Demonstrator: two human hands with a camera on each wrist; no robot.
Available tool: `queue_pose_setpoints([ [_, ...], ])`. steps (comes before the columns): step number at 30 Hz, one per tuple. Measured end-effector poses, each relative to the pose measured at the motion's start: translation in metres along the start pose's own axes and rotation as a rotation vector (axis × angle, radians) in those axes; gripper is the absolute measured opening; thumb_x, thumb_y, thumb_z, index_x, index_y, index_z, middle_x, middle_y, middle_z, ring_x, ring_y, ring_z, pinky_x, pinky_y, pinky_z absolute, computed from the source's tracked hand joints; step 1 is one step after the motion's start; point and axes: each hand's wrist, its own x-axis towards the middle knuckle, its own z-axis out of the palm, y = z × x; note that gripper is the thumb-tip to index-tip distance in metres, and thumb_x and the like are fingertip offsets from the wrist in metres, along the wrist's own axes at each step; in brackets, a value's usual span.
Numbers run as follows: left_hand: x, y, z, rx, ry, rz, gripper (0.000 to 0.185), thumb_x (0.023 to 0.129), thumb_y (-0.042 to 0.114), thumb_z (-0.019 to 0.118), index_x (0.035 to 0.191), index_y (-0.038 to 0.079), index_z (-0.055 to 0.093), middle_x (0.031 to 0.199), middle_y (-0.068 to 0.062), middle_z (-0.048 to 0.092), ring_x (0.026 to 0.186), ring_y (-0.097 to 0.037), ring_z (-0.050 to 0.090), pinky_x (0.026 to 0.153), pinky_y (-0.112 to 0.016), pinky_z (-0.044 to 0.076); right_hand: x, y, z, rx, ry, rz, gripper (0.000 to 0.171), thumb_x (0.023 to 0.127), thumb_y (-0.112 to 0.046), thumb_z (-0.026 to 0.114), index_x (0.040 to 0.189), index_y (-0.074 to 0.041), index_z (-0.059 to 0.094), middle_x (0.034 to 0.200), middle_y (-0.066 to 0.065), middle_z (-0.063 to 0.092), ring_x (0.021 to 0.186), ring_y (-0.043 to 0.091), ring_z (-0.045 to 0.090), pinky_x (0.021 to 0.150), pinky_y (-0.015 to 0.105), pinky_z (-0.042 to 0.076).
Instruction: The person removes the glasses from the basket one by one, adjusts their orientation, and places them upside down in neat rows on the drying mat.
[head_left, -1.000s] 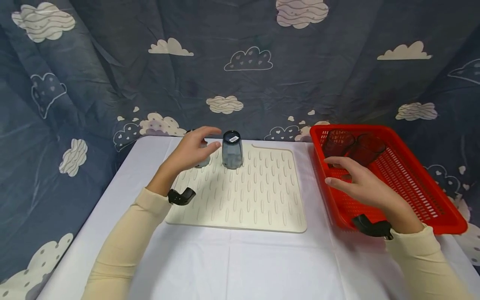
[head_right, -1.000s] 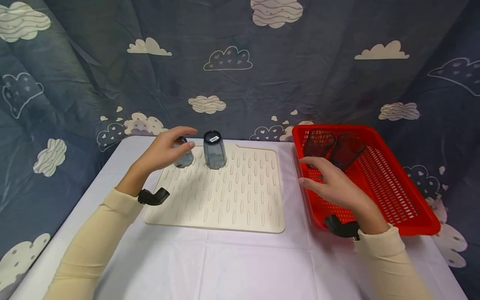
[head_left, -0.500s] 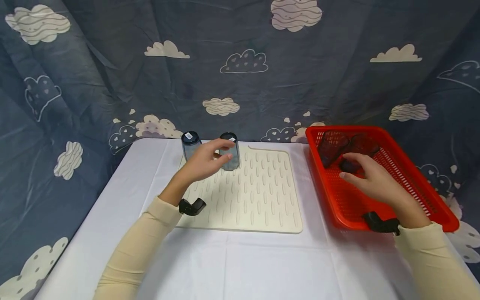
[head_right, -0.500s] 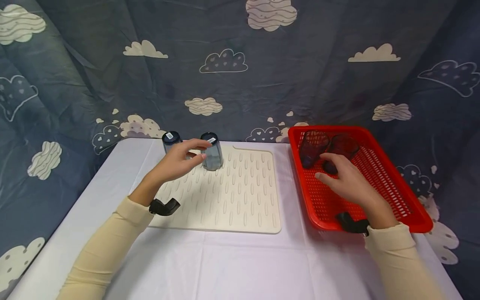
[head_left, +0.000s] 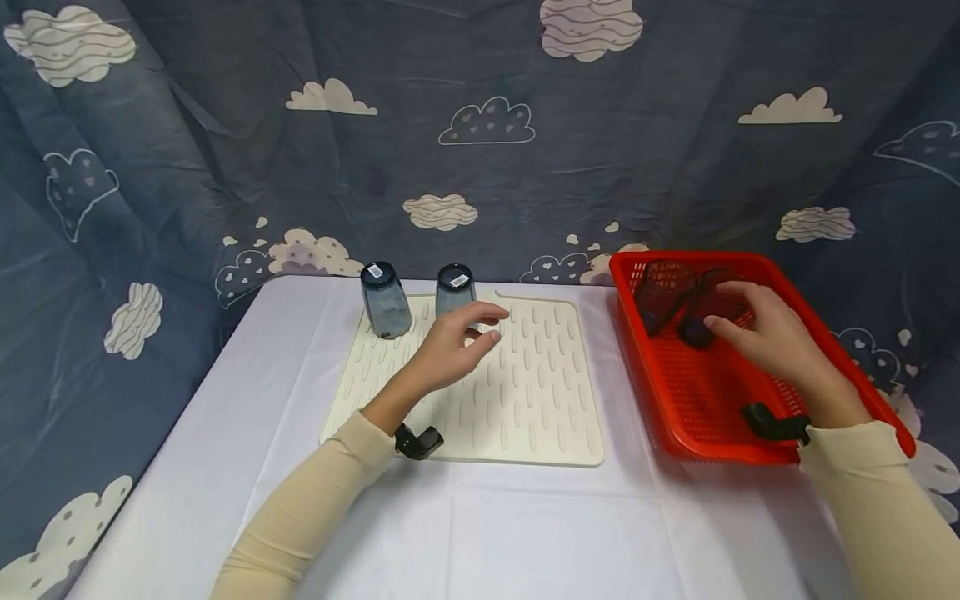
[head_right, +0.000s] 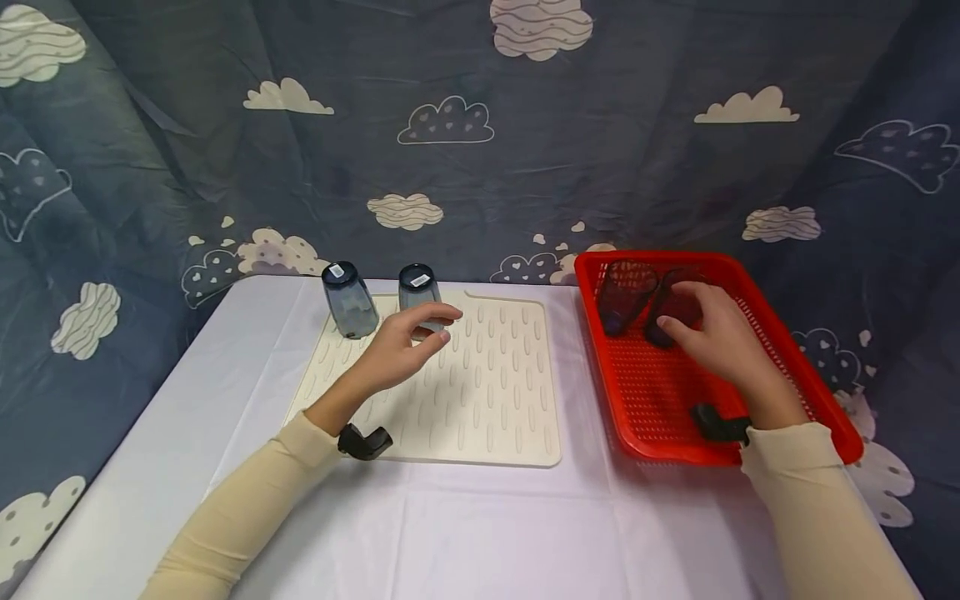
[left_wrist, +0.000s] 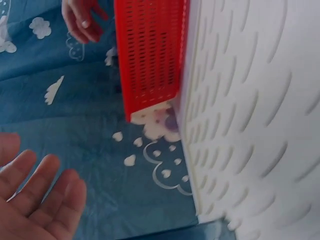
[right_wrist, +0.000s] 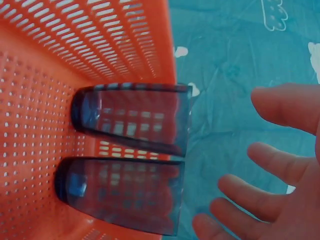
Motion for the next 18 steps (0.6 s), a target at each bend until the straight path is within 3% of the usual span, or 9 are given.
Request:
queue_pose_setpoints([
  [4, 0.002, -0.004, 0.01, -0.029, 0.032, -0.018, 0.031, 0.098, 0.012, 0.057, 0.128, 0.004, 0.062, 0.129, -0.011, 0.064, 0.119, -0.026, 0.063, 0.092, -0.036, 0.056, 0.008, 0.004, 0.002, 0.013, 0.056, 0.0, 0.055, 0.098, -0.023, 0.059, 0.14, 0.008, 0.041, 0.138, 0.034, 0.044, 0.115, 0.05, 0.042, 0.089, 0.061, 0.035],
  [12, 0.009, -0.008, 0.032, -0.093, -0.011, -0.076, 0.028, 0.098, 0.012, 0.057, 0.125, 0.008, 0.063, 0.125, -0.01, 0.067, 0.115, -0.023, 0.065, 0.09, -0.032, 0.055, 0.028, 0.025, 0.003, -0.002, 0.13, 0.037, 0.056, 0.097, -0.024, 0.059, 0.138, 0.011, 0.044, 0.129, 0.036, 0.047, 0.105, 0.048, 0.046, 0.078, 0.054, 0.037],
  [18, 0.023, -0.012, 0.055, -0.176, -0.034, -0.173, 0.026, 0.099, 0.013, 0.057, 0.123, 0.01, 0.065, 0.123, -0.008, 0.069, 0.114, -0.023, 0.066, 0.089, -0.028, 0.055, 0.038, 0.034, 0.0, -0.015, 0.047, 0.108, 0.066, 0.098, -0.03, 0.056, 0.141, 0.015, 0.035, 0.134, 0.042, 0.038, 0.113, 0.054, 0.039, 0.087, 0.067, 0.036],
])
